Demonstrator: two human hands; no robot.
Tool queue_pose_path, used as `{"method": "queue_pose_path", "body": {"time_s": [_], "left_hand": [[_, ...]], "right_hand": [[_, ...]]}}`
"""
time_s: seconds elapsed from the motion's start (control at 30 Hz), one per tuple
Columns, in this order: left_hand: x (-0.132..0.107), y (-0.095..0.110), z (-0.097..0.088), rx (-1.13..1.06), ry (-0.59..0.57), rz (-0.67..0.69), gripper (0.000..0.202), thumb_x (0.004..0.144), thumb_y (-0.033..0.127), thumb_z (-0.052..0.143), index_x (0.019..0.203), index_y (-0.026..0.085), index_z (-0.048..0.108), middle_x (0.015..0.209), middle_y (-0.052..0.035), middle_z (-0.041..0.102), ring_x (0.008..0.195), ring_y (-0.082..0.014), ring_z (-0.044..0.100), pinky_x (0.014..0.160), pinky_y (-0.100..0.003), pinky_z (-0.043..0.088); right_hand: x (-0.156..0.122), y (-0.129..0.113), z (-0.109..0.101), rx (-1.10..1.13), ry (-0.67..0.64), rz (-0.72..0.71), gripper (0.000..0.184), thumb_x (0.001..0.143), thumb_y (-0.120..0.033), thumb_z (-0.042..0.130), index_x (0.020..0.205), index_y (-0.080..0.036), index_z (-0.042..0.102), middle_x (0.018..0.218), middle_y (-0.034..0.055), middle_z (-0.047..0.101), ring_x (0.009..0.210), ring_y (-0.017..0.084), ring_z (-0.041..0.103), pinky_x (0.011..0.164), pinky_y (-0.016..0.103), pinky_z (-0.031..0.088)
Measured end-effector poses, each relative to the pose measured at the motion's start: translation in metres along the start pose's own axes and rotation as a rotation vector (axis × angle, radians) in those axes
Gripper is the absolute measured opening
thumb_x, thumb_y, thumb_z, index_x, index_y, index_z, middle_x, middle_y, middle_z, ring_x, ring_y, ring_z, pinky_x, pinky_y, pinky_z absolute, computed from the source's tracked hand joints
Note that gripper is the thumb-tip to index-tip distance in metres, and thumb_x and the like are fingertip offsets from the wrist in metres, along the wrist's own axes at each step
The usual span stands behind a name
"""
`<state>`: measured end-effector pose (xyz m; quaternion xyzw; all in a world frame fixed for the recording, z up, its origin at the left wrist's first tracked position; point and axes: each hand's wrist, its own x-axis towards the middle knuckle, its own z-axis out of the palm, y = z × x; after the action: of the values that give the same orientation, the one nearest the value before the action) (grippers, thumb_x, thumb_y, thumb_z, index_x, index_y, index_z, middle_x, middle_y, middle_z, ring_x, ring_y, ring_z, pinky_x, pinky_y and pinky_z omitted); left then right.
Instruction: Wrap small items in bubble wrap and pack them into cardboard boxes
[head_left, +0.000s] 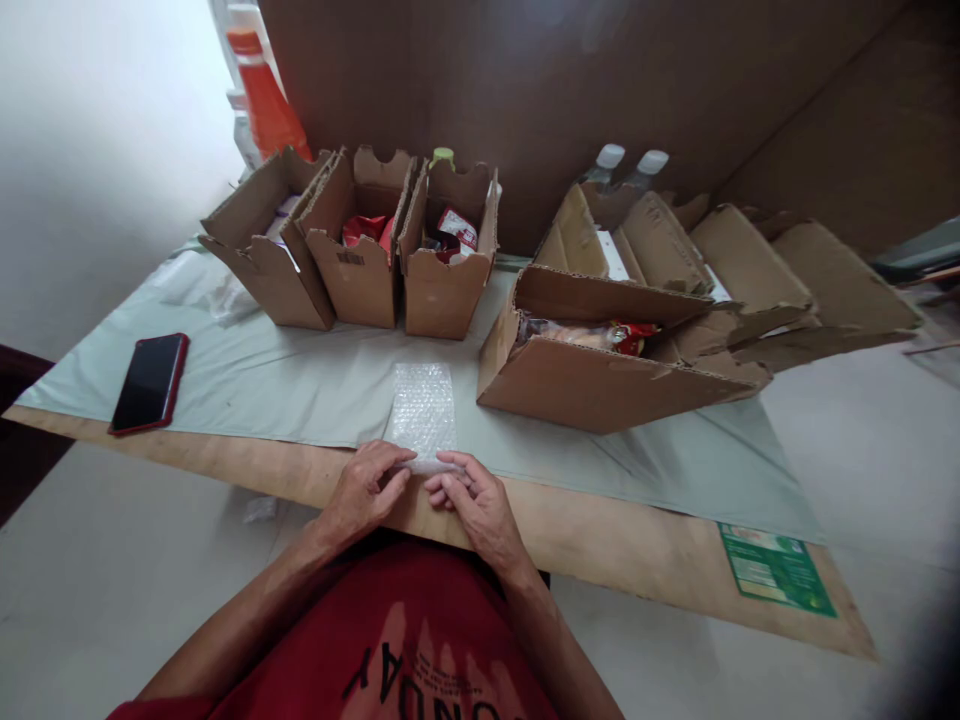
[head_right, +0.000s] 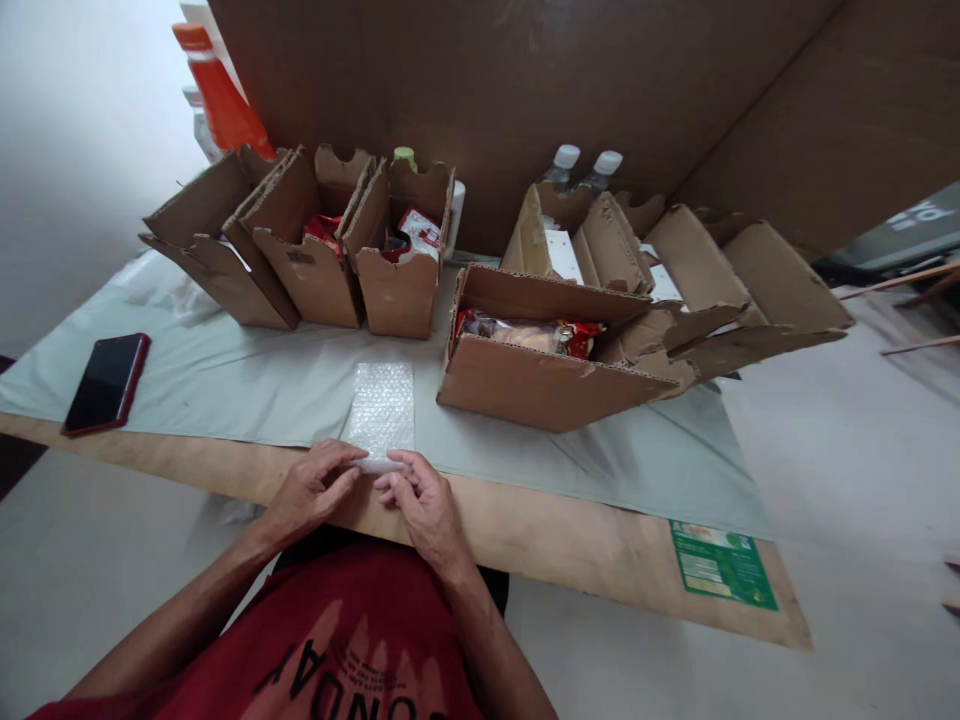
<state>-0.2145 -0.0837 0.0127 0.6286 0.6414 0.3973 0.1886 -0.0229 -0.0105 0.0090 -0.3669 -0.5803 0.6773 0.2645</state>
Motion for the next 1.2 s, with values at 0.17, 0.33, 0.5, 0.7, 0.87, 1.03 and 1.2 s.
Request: {"method": "queue_pose_path", "body": {"time_s": [0.17,0.33,0.5,0.7,0.87,1.03,1.2], "left_hand": [[0.004,-0.008,0.005,-0.012,0.048,-0.136,0.027,0.09,0.021,0.06,0.114,0.021,0.073,0.099,-0.0074,0.078,0.09,-0.0219,0.072,0.083,-0.036,0.059],[0.005,-0.011,0.007,-0.007,0.088,-0.173,0.034,0.091,0.023,0.059,0.122,0.02,0.07,0.103,-0.0068,0.079,0.086,-0.0196,0.072,0.081,-0.034,0.059],[0.005,-0.014,0.013,0.032,0.129,-0.142,0.036,0.09,0.022,0.058,0.125,0.02,0.069,0.105,-0.0081,0.078,0.088,-0.0205,0.071,0.085,-0.036,0.059],[0.009,-0.017,0.019,0.065,0.142,-0.118,0.038,0.09,0.02,0.059,0.126,0.022,0.067,0.105,-0.0075,0.076,0.088,-0.0208,0.07,0.085,-0.036,0.059],[0.003,-0.013,0.017,0.139,0.22,-0.009,0.037,0.093,0.023,0.061,0.131,0.021,0.062,0.131,-0.0142,0.064,0.122,-0.027,0.063,0.102,-0.043,0.056],[-0.001,-0.017,0.014,0.276,0.183,0.14,0.026,0.095,0.019,0.061,0.12,0.022,0.066,0.135,-0.0142,0.064,0.126,-0.0296,0.06,0.105,-0.049,0.053],[0.001,-0.019,0.012,0.237,0.123,0.199,0.023,0.095,0.018,0.06,0.116,0.021,0.067,0.122,-0.0126,0.071,0.118,-0.0283,0.065,0.101,-0.048,0.053]], "right_hand": [[0.004,-0.002,-0.01,-0.101,0.026,-0.012,0.032,0.095,-0.04,0.058,0.117,-0.017,0.065,0.083,0.0036,0.077,0.067,0.014,0.071,0.069,0.028,0.06],[0.0,-0.003,-0.015,-0.426,0.221,-0.166,0.034,0.1,-0.034,0.054,0.13,-0.021,0.064,0.092,0.0042,0.078,0.077,0.017,0.074,0.078,0.03,0.059],[-0.003,0.003,-0.006,-0.793,0.163,-0.55,0.027,0.101,-0.019,0.051,0.117,-0.024,0.072,0.108,0.0086,0.077,0.1,0.023,0.071,0.093,0.039,0.056],[0.009,0.015,-0.006,-1.093,0.117,-0.611,0.034,0.098,-0.013,0.053,0.126,-0.025,0.069,0.124,0.0106,0.071,0.117,0.028,0.06,0.095,0.044,0.051],[0.018,0.018,-0.009,-1.1,0.108,-0.627,0.035,0.096,-0.008,0.053,0.119,-0.026,0.072,0.12,0.0097,0.071,0.114,0.027,0.06,0.092,0.042,0.049],[0.022,0.015,-0.005,-1.068,0.134,-0.619,0.028,0.097,-0.009,0.052,0.107,-0.023,0.074,0.115,0.0096,0.072,0.108,0.027,0.06,0.091,0.042,0.048],[0.023,0.008,-0.004,-1.004,0.123,-0.608,0.025,0.101,-0.013,0.049,0.103,-0.022,0.072,0.104,0.008,0.075,0.1,0.024,0.063,0.088,0.038,0.048]]}}
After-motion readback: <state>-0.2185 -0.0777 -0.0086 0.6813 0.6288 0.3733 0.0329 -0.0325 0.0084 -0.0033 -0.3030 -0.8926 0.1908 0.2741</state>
